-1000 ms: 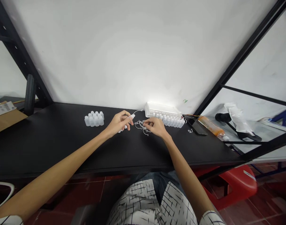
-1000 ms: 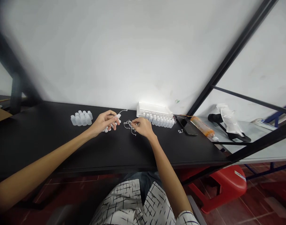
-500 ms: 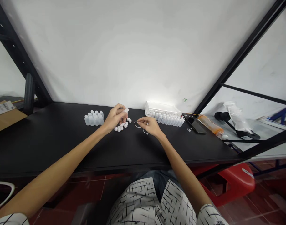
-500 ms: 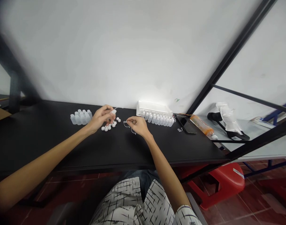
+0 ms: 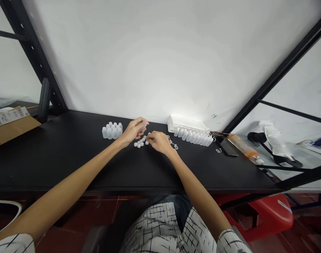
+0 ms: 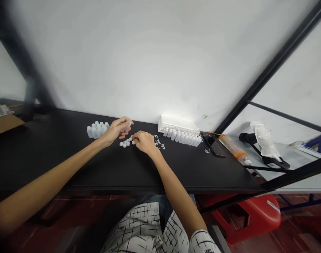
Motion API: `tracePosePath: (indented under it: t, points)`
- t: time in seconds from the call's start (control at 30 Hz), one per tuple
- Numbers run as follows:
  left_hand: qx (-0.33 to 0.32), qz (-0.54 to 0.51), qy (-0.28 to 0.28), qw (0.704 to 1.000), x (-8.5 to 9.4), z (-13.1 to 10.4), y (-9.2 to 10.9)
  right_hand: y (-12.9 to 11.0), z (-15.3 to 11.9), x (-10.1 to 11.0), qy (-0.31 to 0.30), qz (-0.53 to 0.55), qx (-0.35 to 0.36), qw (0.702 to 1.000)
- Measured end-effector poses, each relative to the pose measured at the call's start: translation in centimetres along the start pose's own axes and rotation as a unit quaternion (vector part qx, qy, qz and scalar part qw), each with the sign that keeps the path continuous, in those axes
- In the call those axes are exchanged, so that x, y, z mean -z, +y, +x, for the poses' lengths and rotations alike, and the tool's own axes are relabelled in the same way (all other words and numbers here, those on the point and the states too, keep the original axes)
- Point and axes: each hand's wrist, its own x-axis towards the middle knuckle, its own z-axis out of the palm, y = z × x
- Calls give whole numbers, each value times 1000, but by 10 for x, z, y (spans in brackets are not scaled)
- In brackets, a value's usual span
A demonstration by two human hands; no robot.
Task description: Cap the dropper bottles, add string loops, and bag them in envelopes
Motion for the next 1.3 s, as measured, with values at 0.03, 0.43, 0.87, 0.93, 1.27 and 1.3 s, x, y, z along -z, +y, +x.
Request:
tracePosePath:
  t: [0.03, 0.43, 0.87, 0.93, 1.27, 1.3]
  points:
    - [1, 5, -11, 1000, -1, 0, -1, 3, -1, 1, 7, 23, 3, 1000]
    - [43, 4, -80, 996, -7, -3, -7, 18, -10, 29, 139, 482, -55, 863]
    - [72, 36, -81, 993, -15, -8, -5, 11, -7, 20, 157, 500, -74, 848]
    - [69, 41, -85, 993, -16, -8, -6, 10, -7, 20, 147, 501, -76, 849]
    - [65, 36, -64, 995, -21, -11, -3, 9, -13, 26, 74, 515, -31, 853]
    - [64, 36, -61, 995, -21, -11, -4, 9, -13, 27, 66, 515, -28, 854]
